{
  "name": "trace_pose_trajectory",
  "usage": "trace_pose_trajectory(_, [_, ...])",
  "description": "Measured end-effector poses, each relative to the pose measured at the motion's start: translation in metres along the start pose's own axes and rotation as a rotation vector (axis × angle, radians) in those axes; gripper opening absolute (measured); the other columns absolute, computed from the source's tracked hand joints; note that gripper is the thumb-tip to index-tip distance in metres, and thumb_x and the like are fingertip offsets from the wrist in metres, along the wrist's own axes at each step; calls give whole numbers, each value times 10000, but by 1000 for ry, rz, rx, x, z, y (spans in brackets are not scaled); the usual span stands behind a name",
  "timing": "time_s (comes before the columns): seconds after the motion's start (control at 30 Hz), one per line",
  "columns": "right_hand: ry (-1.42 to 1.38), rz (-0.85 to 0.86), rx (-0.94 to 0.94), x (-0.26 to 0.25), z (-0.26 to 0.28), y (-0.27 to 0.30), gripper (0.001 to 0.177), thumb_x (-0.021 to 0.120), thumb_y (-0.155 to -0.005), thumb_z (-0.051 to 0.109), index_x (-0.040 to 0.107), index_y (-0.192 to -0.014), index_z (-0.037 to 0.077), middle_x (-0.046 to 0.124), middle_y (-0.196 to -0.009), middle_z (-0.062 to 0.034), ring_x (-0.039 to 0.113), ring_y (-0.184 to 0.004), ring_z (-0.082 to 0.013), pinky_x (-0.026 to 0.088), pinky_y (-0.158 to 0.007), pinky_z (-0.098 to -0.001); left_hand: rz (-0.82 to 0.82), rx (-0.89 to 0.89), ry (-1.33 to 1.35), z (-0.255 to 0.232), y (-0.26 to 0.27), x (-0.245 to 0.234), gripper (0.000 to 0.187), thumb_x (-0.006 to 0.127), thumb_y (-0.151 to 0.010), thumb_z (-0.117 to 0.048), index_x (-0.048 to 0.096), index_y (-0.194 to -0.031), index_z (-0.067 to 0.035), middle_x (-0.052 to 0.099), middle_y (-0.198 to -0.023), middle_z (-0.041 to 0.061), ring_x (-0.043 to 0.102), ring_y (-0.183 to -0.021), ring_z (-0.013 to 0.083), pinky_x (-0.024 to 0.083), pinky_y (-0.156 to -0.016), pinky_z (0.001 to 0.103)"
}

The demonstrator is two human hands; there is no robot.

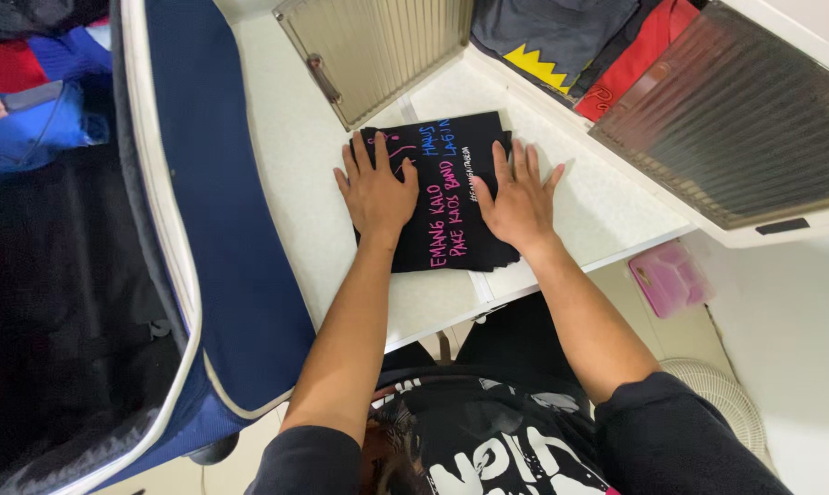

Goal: The person removes folded t-shirts from a blue suitcase, places them on a white countertop, folds them neatly, and then places them into an open cabinet. The person handles several t-shirts of different colors one at a time.

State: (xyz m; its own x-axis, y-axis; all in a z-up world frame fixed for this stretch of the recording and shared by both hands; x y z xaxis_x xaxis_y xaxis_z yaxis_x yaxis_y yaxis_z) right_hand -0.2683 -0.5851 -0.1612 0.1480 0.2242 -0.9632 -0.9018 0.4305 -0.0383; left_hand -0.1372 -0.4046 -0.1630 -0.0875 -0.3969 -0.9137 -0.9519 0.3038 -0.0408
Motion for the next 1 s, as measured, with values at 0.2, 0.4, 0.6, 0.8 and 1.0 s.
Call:
trace_pose_trajectory(0.2, [-30, -192, -126, -20, 39, 19, 693, 575, -1044, 409, 402, -1557, -23, 254, -1666, -294, 208, -1540, -484, 104, -1179, -733, 0, -9, -1, -2, -2, -2, 655, 520, -962, -452, 466, -1525, -120, 303, -1628, 182, 247, -1510, 387, 170, -1223, 560])
trace_pose_trajectory(0.4, [-113, -79, -311, -25, 78, 51, 595, 625, -981, 368, 539, -1459, 24, 402, -1577, -204, 321, -1501, -392, 167, -1214, -677, -125, 59, 58, 2, 3, 2, 558, 536, -971, -376, 562, -1457, -102, 413, -1592, 181, 324, -1490, 384, 219, -1220, 535])
trace_pose_trajectory(0.6, [-472, -342, -139, -17, 44, 48, 356, 563, -1022, 184, 615, -1327, 8, 472, -1542, -204, 424, -1446, -390, 368, -1217, -532, -343, 253, 218, -9, 26, -19, 379, 625, -958, -183, 636, -1319, -69, 596, -1468, 122, 442, -1479, 355, 242, -1262, 569])
trace_pose_trajectory(0.8, [-1647, -365, 250, 28, -43, 29, 293, 466, -1048, 97, 509, -1333, 43, 500, -1469, -172, 486, -1433, -281, 441, -1175, -446, -49, 589, 532, -70, 97, -31, 553, 783, -781, -259, 633, -1286, -91, 552, -1433, 141, 406, -1453, 392, 236, -1194, 607])
trace_pose_trajectory(1.0, [-1811, -238, 251, 38, -63, 30, 304, 447, -1051, 125, 504, -1336, 35, 505, -1477, -166, 454, -1462, -291, 370, -1202, -455, 166, 681, 387, -90, 117, -22, 456, 793, -786, -329, 744, -1218, -190, 579, -1429, 118, 412, -1417, 362, 123, -1161, 668])
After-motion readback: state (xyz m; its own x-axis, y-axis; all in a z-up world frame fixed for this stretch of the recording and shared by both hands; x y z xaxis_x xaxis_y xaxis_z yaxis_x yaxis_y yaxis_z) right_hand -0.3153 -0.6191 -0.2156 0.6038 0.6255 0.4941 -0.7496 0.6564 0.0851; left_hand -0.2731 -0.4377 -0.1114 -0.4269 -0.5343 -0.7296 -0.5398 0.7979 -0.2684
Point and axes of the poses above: each hand's wrist, its own y-axis away from the middle knuckle, its own x-axis out of the palm, z = x × y, the point moved 5 cm from there along -y, towards the middle knuckle
